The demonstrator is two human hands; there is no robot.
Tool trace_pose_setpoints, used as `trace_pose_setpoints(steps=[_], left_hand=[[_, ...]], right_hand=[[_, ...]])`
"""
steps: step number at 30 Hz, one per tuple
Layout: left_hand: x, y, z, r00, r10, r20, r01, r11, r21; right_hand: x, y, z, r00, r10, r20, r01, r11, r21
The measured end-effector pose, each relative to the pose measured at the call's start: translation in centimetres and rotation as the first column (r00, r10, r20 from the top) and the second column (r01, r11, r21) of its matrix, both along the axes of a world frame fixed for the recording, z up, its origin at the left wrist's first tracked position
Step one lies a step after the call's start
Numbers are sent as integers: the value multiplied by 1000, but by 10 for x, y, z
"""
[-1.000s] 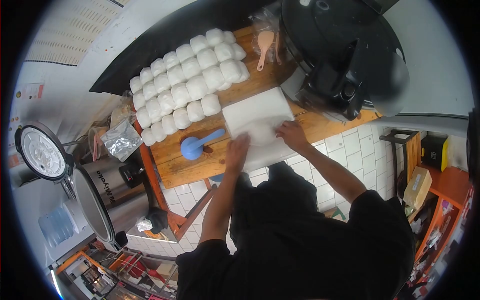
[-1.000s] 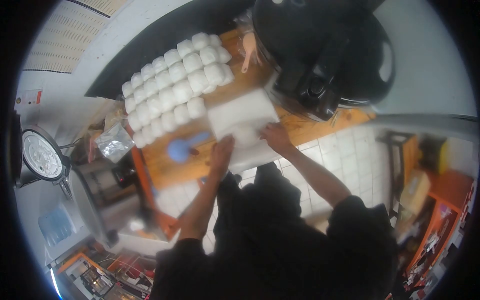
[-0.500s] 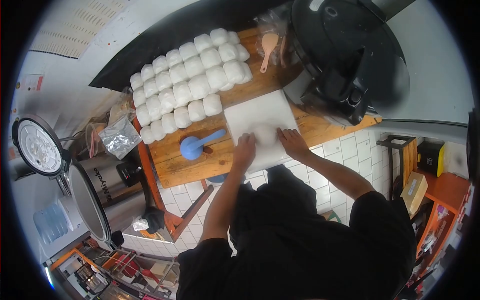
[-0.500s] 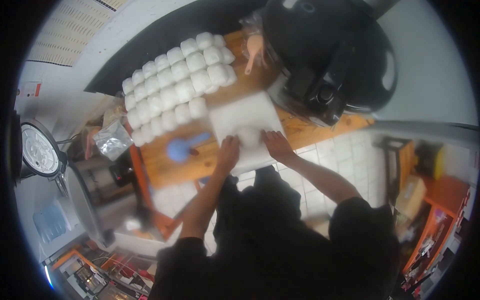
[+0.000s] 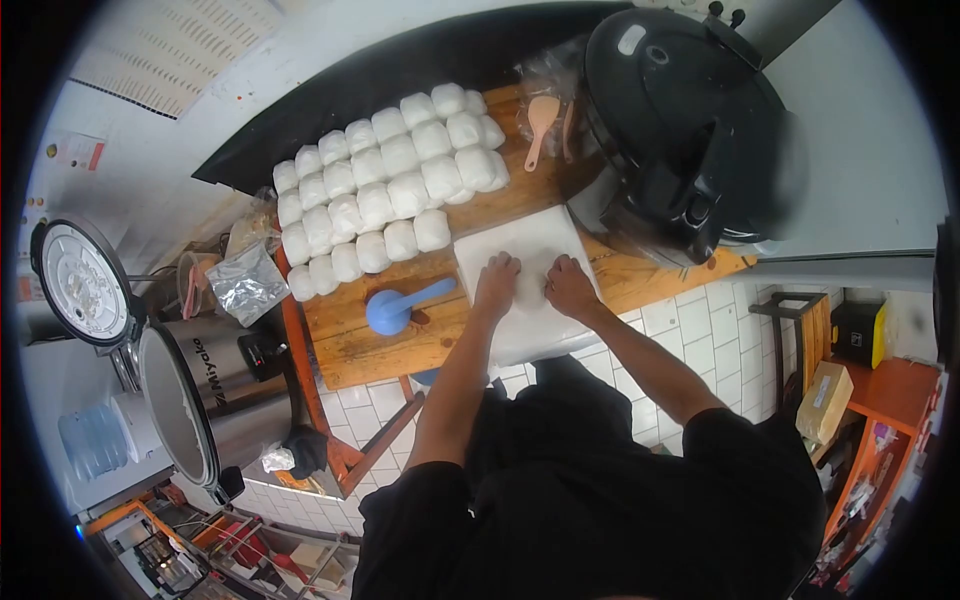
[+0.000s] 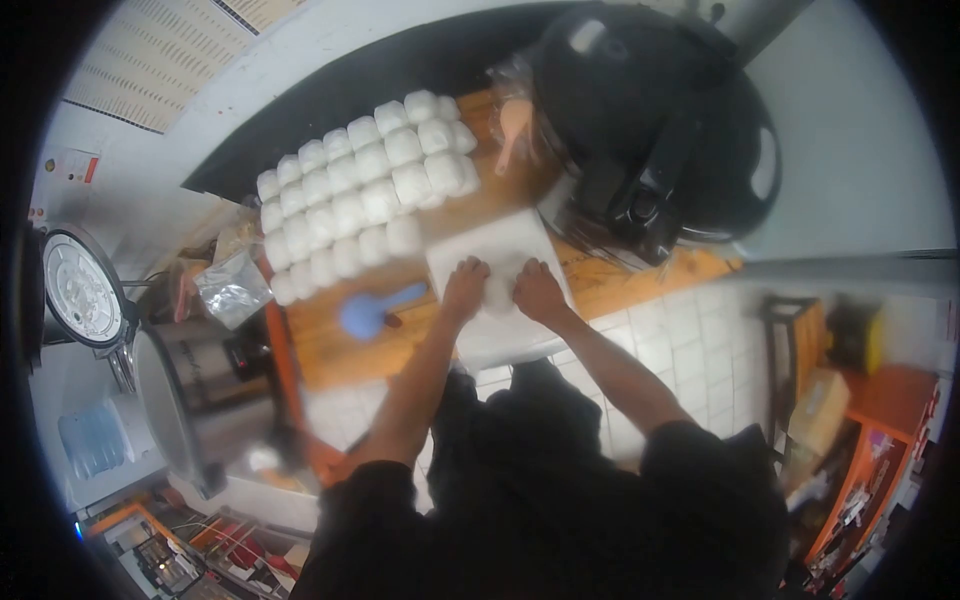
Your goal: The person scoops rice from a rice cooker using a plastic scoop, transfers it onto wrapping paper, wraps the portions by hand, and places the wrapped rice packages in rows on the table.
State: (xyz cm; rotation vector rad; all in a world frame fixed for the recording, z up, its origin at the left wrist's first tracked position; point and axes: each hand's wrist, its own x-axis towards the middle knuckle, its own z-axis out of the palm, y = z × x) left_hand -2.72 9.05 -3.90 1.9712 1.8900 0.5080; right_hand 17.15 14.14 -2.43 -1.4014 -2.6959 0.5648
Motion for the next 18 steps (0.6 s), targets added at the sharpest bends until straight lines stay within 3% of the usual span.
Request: trace_pose_setpoints(steps=[2,3,4,5,6,8,12,15,17,18], left_hand=[[-13,-2,-8,980,-50,190,80,985,-155],[-16,-6,4,982,-44,186,73,986,-150],[-17,-14,27,907,80,413,29,967,-253],[-14,-20,50,770,217,600,18,932,-361],[-9,-25,71,770,219,599,18,931,-365],[-3,-29,102,553,89,828,164,963,-213],[-10,-42,104,494,224,840,207,908,-364],[-10,-54,117,517,277,810,103,919,-380],[-16,-65,101,401,377,835,47,902,-430],[-22,-65,110,396,382,835,26,904,-426]], right_hand=[[-3,6,4,974,-58,-218,-17,944,-330],[-4,9,12,974,-50,-222,-26,945,-325],[-2,10,29,863,-219,-456,-114,794,-597],[0,10,45,686,-444,-576,-278,572,-771],[1,7,56,686,-447,-574,-277,569,-774],[-4,7,71,768,-537,-350,-269,226,-936],[-11,13,61,828,-468,-310,-216,244,-945],[-17,18,59,853,-450,-266,-117,331,-936],[-20,20,58,910,-333,-246,-47,506,-862],[-27,18,68,916,-312,-250,-62,508,-859]])
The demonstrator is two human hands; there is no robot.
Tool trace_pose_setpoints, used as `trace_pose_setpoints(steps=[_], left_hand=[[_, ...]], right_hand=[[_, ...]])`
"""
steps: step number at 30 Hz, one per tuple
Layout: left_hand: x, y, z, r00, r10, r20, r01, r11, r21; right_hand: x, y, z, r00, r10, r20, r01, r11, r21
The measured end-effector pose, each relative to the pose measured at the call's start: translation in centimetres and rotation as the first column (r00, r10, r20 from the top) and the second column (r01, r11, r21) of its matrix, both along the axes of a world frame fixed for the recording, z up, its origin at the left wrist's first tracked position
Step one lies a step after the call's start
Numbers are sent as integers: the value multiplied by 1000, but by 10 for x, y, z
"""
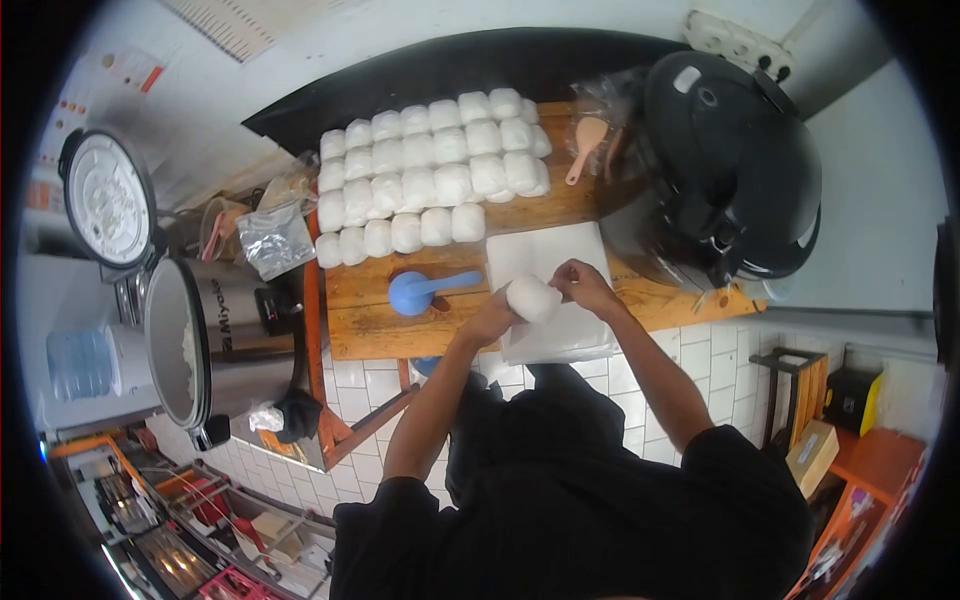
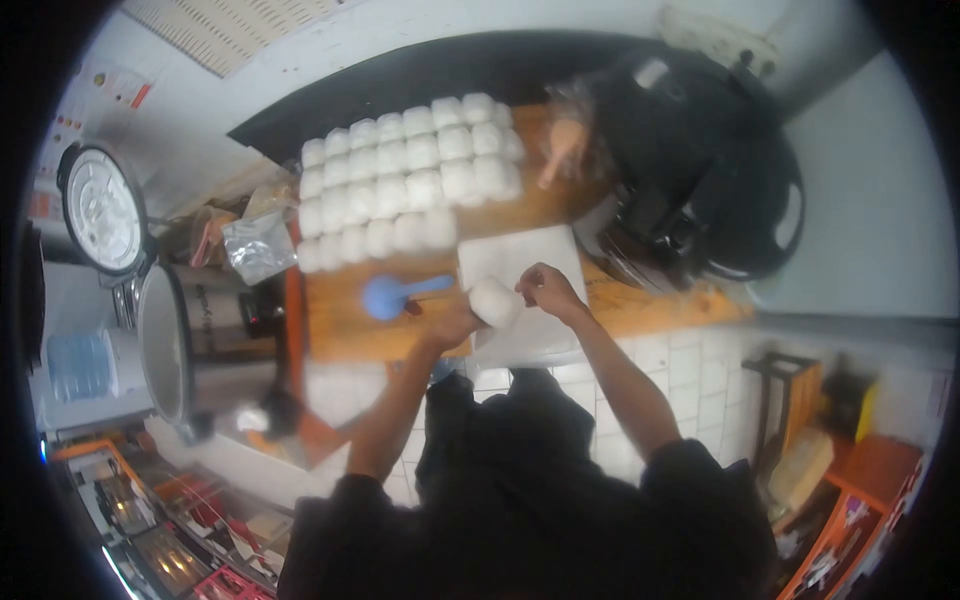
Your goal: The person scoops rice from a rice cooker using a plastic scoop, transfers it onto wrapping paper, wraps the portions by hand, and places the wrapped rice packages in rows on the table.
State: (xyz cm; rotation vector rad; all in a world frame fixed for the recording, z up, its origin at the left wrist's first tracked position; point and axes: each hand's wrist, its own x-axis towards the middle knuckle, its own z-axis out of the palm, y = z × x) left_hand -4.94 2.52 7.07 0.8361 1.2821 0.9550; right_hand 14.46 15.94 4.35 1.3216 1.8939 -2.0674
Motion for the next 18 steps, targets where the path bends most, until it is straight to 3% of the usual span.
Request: trace_pose_setpoints(steps=[2,3,4,5,6,7,8,9,10,11,12,13,14,15,16,17,18], left_hand=[[-13,-1,25,972,-125,-201,105,988,-109],[-16,-5,19,973,-110,-202,89,990,-112],[-20,-6,11,918,-134,-373,112,991,-79],[-24,-7,4,832,-148,-535,143,988,-51],[-26,-8,17,830,-140,-541,133,990,-52],[-34,-13,44,934,52,-355,-92,991,-97],[-39,-16,57,953,160,-258,-200,970,-136],[-44,-19,71,946,279,-166,-307,935,-177],[-49,-24,77,946,286,-150,-303,947,-108],[-55,-29,79,948,292,-131,-299,953,-39],[-61,-36,79,943,304,-132,-312,949,-40],[-68,-44,77,874,300,-383,-241,951,196],[-77,-52,76,726,337,-600,-99,914,393],[-89,-62,73,720,346,-602,-109,912,394],[-102,-74,69,645,279,-711,72,905,420],[-113,-86,65,546,223,-807,252,875,413],[-124,-96,64,554,151,-819,355,847,396]], right_hand=[[-16,-13,32,948,-246,-204,212,961,-175],[-25,-22,34,951,-231,-204,196,964,-178],[-35,-30,37,991,-27,-128,34,998,52],[-46,-38,41,988,156,-12,-147,952,267],[-57,-48,59,973,188,134,-227,886,404],[-72,-49,61,970,212,119,-242,881,407],[-78,-43,60,983,77,-167,-60,993,106],[-83,-39,57,915,-143,-376,48,967,-252],[-92,-44,47,872,-226,-434,40,917,-397],[-96,-44,38,873,-215,-438,27,917,-397],[-101,-46,37,849,-213,-483,-115,818,-563],[-107,-49,36,822,-223,-524,-257,675,-692],[-114,-56,35,824,-212,-526,-268,672,-691],[-120,-67,36,816,-224,-533,-358,528,-770],[-125,-81,38,811,-238,-534,-435,365,-823],[-132,-96,40,813,-229,-535,-440,360,-823],[-142,-111,43,826,-207,-525,-443,339,-830]])
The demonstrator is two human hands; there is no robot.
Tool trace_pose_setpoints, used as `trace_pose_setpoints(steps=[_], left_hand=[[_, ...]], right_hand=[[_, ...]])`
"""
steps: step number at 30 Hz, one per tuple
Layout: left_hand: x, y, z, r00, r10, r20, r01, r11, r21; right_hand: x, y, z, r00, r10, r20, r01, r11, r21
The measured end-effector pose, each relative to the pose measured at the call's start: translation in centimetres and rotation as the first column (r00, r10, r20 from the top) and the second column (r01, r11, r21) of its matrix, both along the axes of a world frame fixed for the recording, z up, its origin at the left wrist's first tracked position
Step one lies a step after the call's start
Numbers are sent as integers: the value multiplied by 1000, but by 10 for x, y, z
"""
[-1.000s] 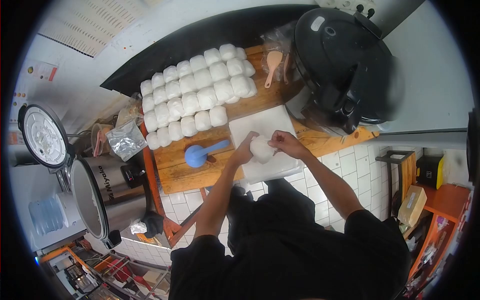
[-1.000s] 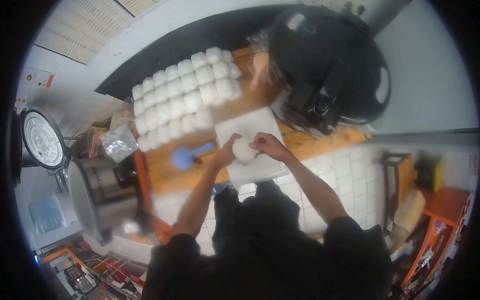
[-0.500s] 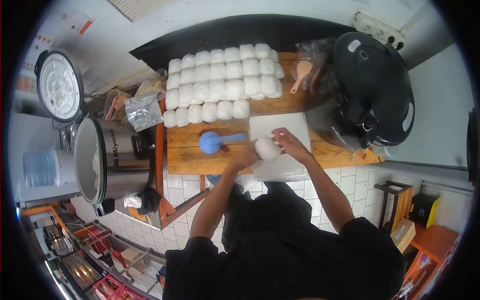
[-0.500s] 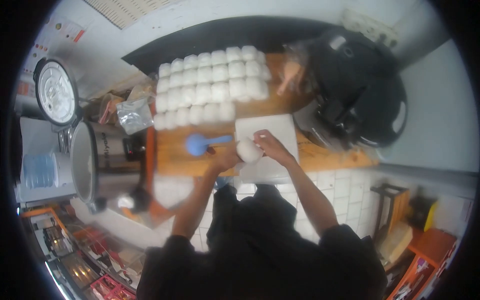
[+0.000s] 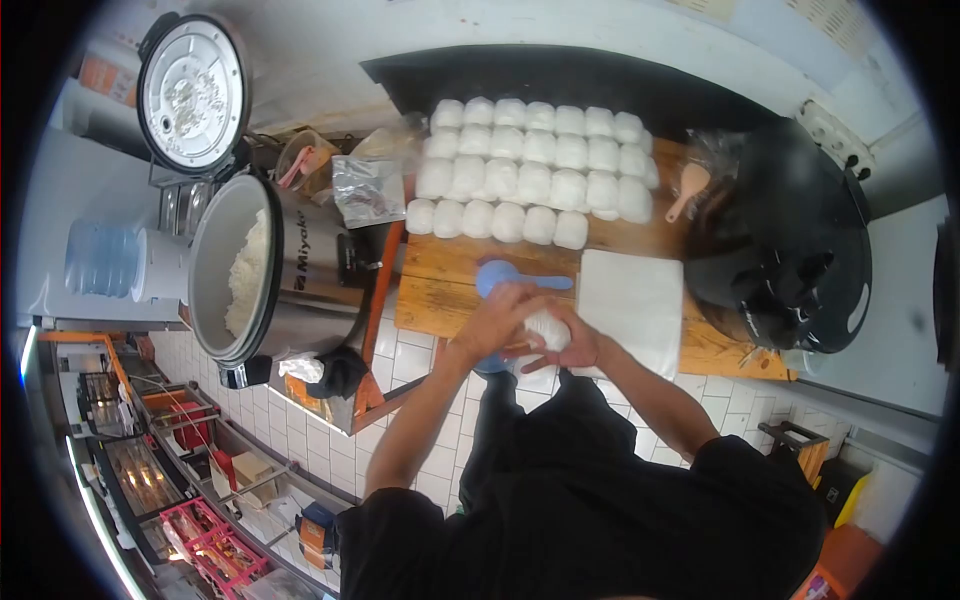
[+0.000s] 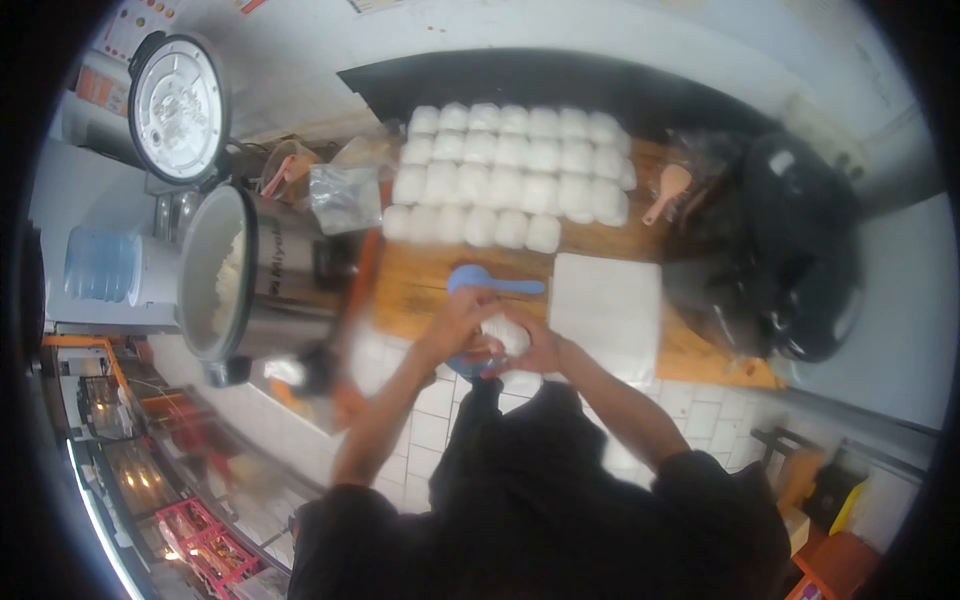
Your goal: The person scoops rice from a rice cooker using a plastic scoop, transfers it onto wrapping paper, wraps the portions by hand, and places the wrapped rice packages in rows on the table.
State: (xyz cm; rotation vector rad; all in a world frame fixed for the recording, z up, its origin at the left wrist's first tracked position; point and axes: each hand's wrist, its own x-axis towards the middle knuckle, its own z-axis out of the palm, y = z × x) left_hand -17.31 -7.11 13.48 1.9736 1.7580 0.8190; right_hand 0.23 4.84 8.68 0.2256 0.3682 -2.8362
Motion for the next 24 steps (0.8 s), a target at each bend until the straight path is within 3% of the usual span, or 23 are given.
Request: trace_pose_setpoints(steps=[1,3,5,6,7,9,10,11,12,13,15,16,18,19,22,23,24], left_hand=[[-10,-7,9,1000,10,-6,-10,1000,2],[-28,-23,30,964,-209,-162,207,978,-29],[-37,-42,45,947,-158,-279,130,985,-117],[-38,-51,52,894,11,-448,-75,989,-126],[-39,-59,54,782,160,-603,-273,957,-100],[-48,-77,57,799,251,-546,-314,949,-22],[-47,-88,63,852,416,-319,-445,895,-19],[-45,-100,65,826,559,-70,-562,825,-54],[-43,-114,61,790,613,32,-610,789,-69],[-40,-133,51,790,612,30,-609,790,-73],[-31,-180,20,709,694,127,-678,720,-149],[-23,-207,5,707,703,72,-680,705,-203],[-9,-266,-35,721,692,32,-657,698,-284],[-2,-295,-51,732,679,48,-634,705,-317],[18,-350,-59,678,731,76,-622,626,-470],[24,-363,-58,617,785,54,-635,537,-555],[24,-369,-52,556,831,23,-636,443,-631]], right_hand=[[-8,-14,2,999,31,9,-31,999,-8],[-23,-44,-36,996,78,-38,-78,997,-6],[-52,-73,-58,993,-98,-58,97,995,-30],[-72,-81,-49,977,-213,-5,213,976,49],[-94,-90,-50,979,-206,-12,206,977,46],[-143,-106,-51,790,-585,183,476,773,419],[-161,-96,1,775,-547,317,302,761,574],[-184,-88,-10,774,-548,316,308,763,569],[-205,-80,-34,777,-580,244,278,664,694],[-226,-75,-53,782,-599,171,244,547,801],[-270,-70,-68,619,-783,59,73,132,988],[-288,-66,-71,615,-786,60,76,135,988],[-323,-54,-75,586,-811,3,-88,-60,994],[-339,-51,-77,581,-814,2,-87,-60,994],[-372,-52,-92,428,-885,-182,-55,-226,973],[-375,-55,-96,428,-885,-181,-59,-227,972],[-378,-58,-91,474,-872,-120,-278,-277,920]])
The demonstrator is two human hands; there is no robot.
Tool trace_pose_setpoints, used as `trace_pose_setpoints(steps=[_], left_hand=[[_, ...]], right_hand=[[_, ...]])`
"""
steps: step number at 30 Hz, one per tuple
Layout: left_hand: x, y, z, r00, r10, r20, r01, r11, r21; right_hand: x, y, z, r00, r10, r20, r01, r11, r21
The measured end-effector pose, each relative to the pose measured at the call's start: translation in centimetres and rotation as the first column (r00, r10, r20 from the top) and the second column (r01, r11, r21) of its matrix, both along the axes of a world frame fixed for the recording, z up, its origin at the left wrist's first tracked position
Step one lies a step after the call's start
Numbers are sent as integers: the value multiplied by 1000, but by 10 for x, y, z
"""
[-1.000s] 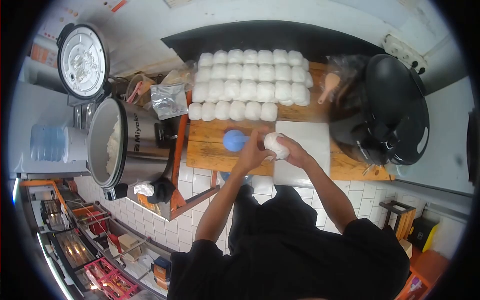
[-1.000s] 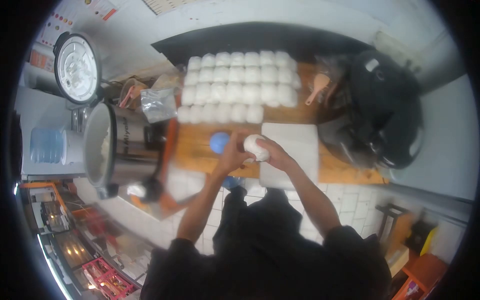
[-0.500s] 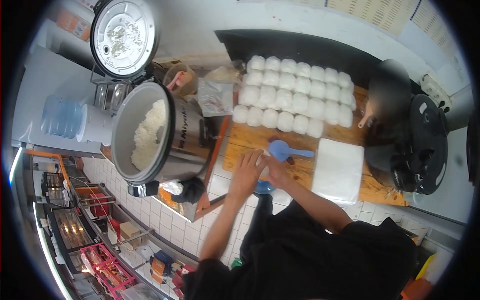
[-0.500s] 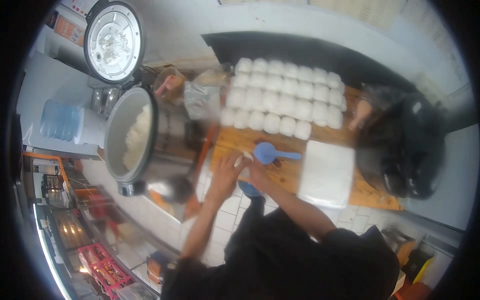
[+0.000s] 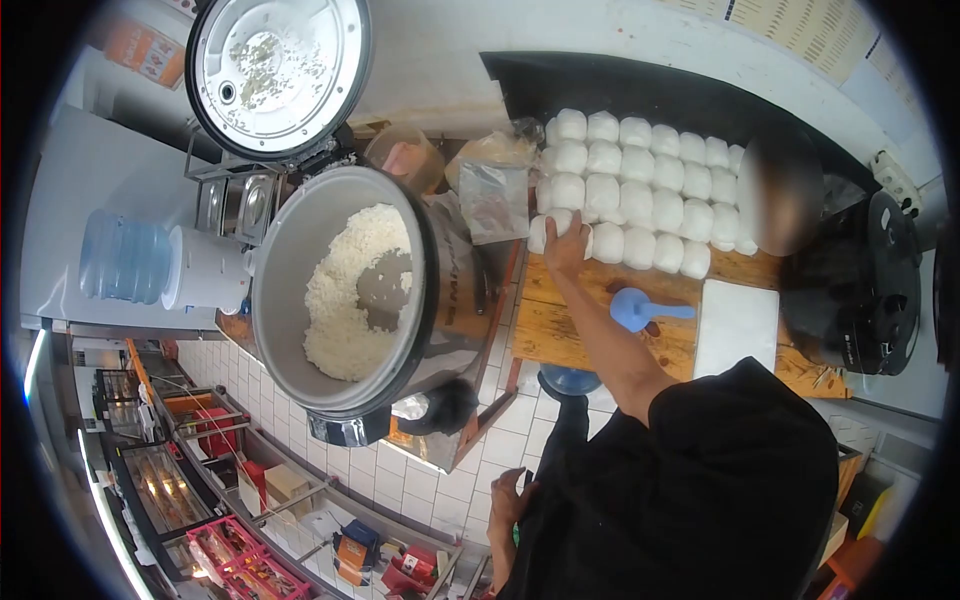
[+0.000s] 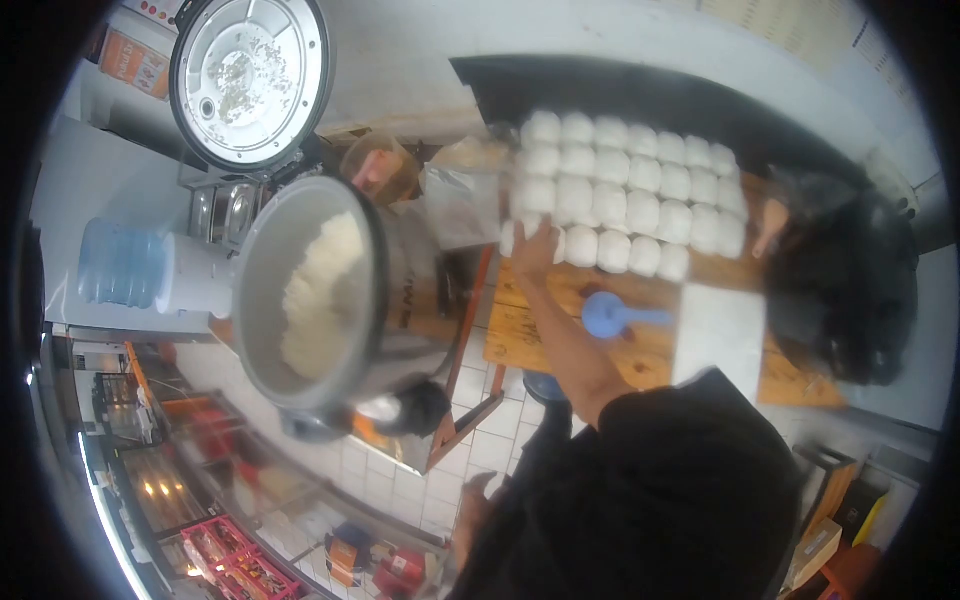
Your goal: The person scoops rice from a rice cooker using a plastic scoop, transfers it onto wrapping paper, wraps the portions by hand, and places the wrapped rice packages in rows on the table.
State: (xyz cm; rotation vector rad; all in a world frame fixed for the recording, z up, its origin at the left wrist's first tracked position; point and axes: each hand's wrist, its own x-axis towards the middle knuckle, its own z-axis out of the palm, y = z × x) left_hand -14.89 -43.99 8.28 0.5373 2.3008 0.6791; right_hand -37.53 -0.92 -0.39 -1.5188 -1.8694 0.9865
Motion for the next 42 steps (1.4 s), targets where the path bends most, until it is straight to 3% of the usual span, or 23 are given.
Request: trace_pose_setpoints(steps=[1,4,6,8,10,11,13,14,16,18,19,21,23,24,25,27,29,31,33,35,37,39,42], left_hand=[[-2,-3,4,1000,-2,1,2,1000,3],[-5,-11,9,991,134,6,-133,989,-64],[-11,-16,2,985,156,-69,-156,988,-1],[-26,-23,-16,988,154,-20,-152,986,75],[-40,-15,-8,986,168,9,-167,974,155],[-48,-11,-4,988,152,-13,-147,969,199],[-62,1,12,971,230,69,-238,955,176],[-68,-1,8,975,214,52,-221,949,223],[-83,14,32,968,240,78,-252,904,344],[-95,20,52,958,275,82,-285,870,402],[-96,12,41,886,357,295,-462,731,502],[-101,17,54,829,487,277,-540,566,623],[-107,14,58,817,568,96,-458,539,707],[-109,21,68,764,642,66,-468,480,742],[-110,16,51,729,639,244,-486,233,842],[-113,14,67,634,769,82,-518,344,783],[-123,8,81,570,821,-38,-456,355,816],[-142,7,95,524,846,-98,-367,328,871],[-157,14,109,451,884,-123,-394,320,862],[-168,12,105,419,897,-140,-378,313,871],[-175,10,109,410,868,-280,-330,427,842],[-176,9,106,398,882,-253,-359,403,842],[-176,16,112,414,878,-240,-353,398,847]], right_hand=[[-2,-2,6,973,5,229,-17,999,49],[0,-5,20,928,-98,361,90,995,39],[-2,-1,12,942,-50,331,38,998,42],[6,8,6,950,-8,311,-13,998,64],[20,16,7,989,133,67,-140,985,100],[28,18,6,988,136,76,-144,983,112],[49,17,6,910,385,-154,-338,905,259],[65,18,11,910,387,-147,-341,901,267],[109,14,40,857,503,112,-515,830,214],[162,20,49,852,488,190,-510,856,89],[191,24,54,819,504,273,-552,823,133],[235,18,66,776,477,412,-569,812,133],[266,16,50,753,450,481,-558,824,102],[278,29,14,718,484,500,-585,809,58],[285,42,-4,672,526,521,-625,780,18],[295,43,-8,749,562,351,-644,741,190],[274,24,53,805,562,191,-582,811,62],[246,-4,118,896,424,136,-434,900,53],[206,-20,177,888,447,108,-455,822,343],[161,-30,259,794,578,190,-608,763,220],[94,-74,367,707,661,253,-689,724,36],[39,-103,403,466,709,530,-873,271,405],[-52,-150,402,198,619,760,-980,98,175]])
